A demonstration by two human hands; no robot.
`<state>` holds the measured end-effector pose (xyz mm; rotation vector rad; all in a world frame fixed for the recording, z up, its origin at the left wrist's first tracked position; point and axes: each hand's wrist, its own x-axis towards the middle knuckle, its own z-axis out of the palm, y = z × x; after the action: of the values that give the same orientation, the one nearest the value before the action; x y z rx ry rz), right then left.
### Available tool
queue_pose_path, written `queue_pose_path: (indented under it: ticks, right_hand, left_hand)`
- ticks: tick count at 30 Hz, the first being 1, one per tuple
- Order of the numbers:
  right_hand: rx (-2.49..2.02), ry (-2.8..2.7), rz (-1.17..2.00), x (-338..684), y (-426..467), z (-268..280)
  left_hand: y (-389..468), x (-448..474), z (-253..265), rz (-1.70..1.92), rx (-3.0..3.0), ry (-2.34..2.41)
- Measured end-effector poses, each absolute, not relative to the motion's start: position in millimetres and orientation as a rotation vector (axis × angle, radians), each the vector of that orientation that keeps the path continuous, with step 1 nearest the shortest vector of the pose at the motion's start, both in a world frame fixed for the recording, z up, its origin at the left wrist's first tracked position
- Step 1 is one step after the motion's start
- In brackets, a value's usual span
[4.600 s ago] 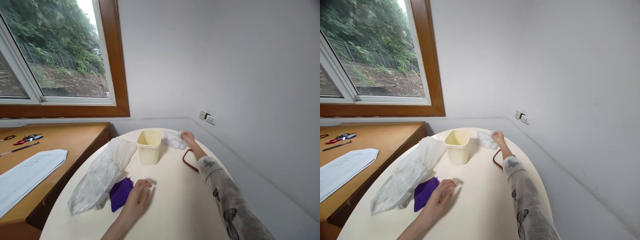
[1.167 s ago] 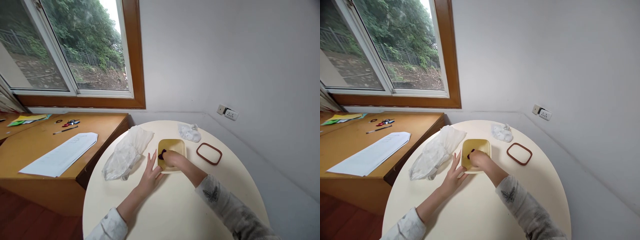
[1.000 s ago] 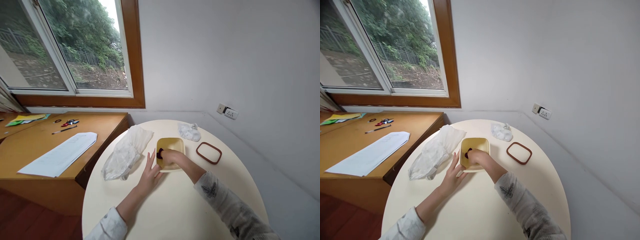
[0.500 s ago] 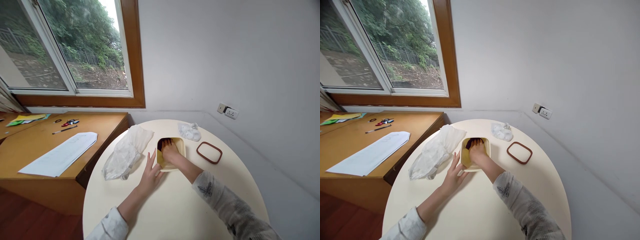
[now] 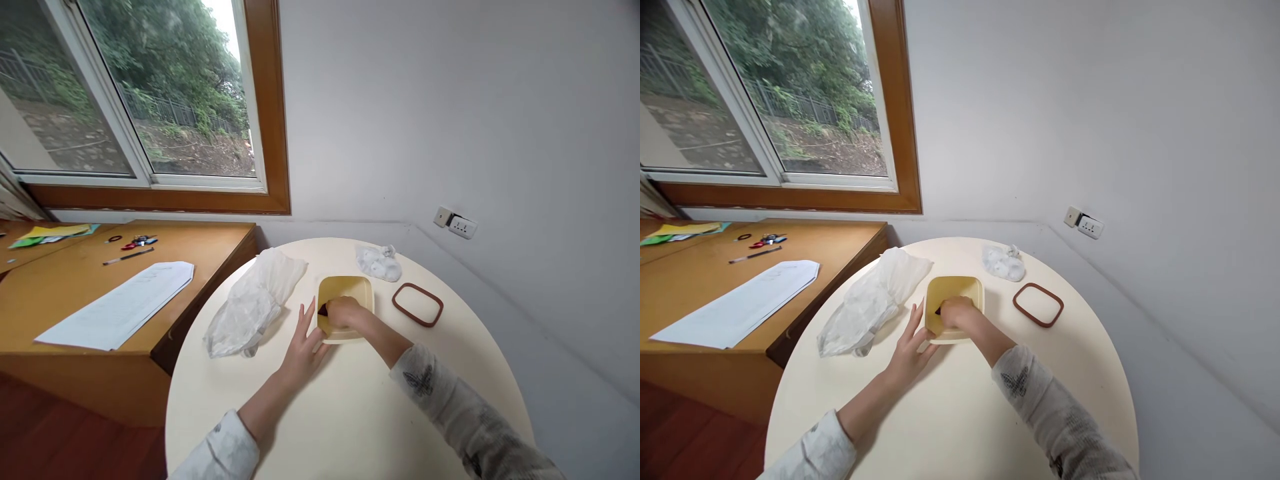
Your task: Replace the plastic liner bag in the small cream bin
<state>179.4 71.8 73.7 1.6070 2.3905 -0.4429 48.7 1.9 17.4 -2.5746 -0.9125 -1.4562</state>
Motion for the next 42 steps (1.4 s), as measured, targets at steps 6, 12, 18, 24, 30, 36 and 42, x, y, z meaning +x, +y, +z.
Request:
queue_pose_path:
  ticks: [6,12,18,24,30,36,42]
  right_hand:
    - [1.501,2.561,-0.676,188,67,76]
    - [1.509,2.614,-0.869,200,43,93]
    - [1.419,2.738,-0.858,220,6,111]
    - [1.408,2.945,-0.676,222,-16,109]
    - [1.506,3.114,-0.678,216,-18,99]
    - [1.658,3.233,-0.565,209,-14,86]
    - [1.861,3.273,-0.453,189,-13,78]
  left_hand:
    - [3,49,13,-1.434,-2.586,-0.888]
    - [6,42,17,-1.351,-2.534,-0.974]
    - [8,38,20,-1.399,-2.577,-1.029]
    - [9,39,20,-1.516,-2.631,-1.036]
    - [11,38,14,-1.587,-2.576,-1.125]
    - [11,40,9,-1.729,-2.518,-1.259]
    - [10,53,14,-1.737,-2.514,-1.119]
